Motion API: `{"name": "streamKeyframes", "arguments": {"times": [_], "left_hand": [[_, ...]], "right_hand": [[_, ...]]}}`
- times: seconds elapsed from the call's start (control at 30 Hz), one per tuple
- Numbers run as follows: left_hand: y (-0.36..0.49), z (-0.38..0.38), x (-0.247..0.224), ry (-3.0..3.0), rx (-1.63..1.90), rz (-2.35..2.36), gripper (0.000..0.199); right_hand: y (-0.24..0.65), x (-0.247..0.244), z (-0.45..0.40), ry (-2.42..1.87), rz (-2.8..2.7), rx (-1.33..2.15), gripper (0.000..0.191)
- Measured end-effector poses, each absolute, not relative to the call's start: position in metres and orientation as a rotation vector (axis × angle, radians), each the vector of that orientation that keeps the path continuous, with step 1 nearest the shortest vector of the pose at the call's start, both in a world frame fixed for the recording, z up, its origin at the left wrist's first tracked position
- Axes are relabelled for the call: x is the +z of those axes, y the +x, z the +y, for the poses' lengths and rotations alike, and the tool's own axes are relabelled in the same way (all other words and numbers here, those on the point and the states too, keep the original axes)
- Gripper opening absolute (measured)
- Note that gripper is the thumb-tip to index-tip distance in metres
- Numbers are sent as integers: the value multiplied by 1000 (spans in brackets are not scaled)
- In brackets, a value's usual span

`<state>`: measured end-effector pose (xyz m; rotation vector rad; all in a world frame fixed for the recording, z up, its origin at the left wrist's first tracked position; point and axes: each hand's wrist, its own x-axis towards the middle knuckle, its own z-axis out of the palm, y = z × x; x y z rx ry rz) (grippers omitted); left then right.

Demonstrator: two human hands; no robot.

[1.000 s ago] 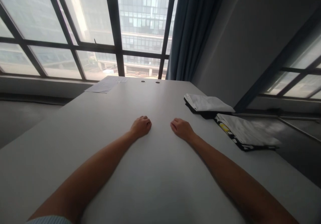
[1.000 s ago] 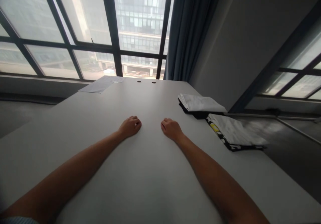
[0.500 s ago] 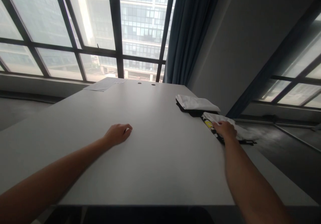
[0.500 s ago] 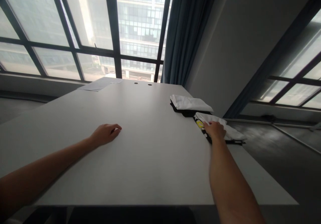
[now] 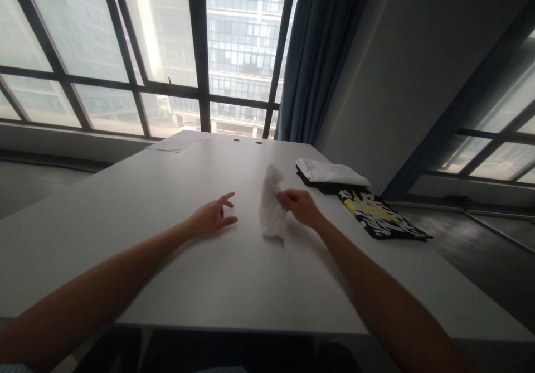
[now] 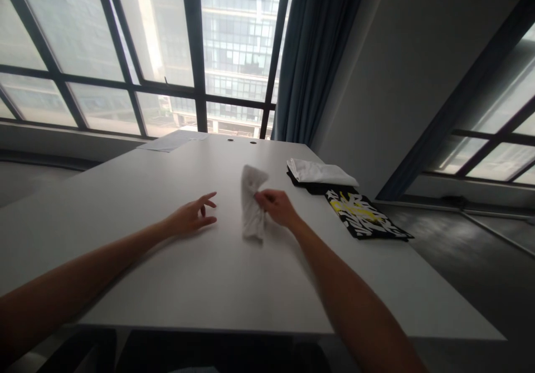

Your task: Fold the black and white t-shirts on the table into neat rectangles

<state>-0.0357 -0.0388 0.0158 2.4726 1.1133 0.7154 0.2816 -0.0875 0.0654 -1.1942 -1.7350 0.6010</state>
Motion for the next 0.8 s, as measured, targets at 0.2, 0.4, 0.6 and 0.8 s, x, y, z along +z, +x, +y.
{"name": "streamKeyframes", "arguments": {"times": [0.2,0.4,0.6,0.8], "left_hand": [[-25,-43,16,2341,842,936,29],[-32,-34,28,2520,819,1139,15],[-54,-46,67,2888,1104,1139,24],[-55,-63,89,2833,1467,1222,30]], "right_hand": [[229,34,-101,-1146,-2158,563,38],[260,43,-90,-1312,-2113,122,36],[288,75,-102,-1369,-1873,-522,39],[291,86,-101,-1344,-1665,-603,36]]}}
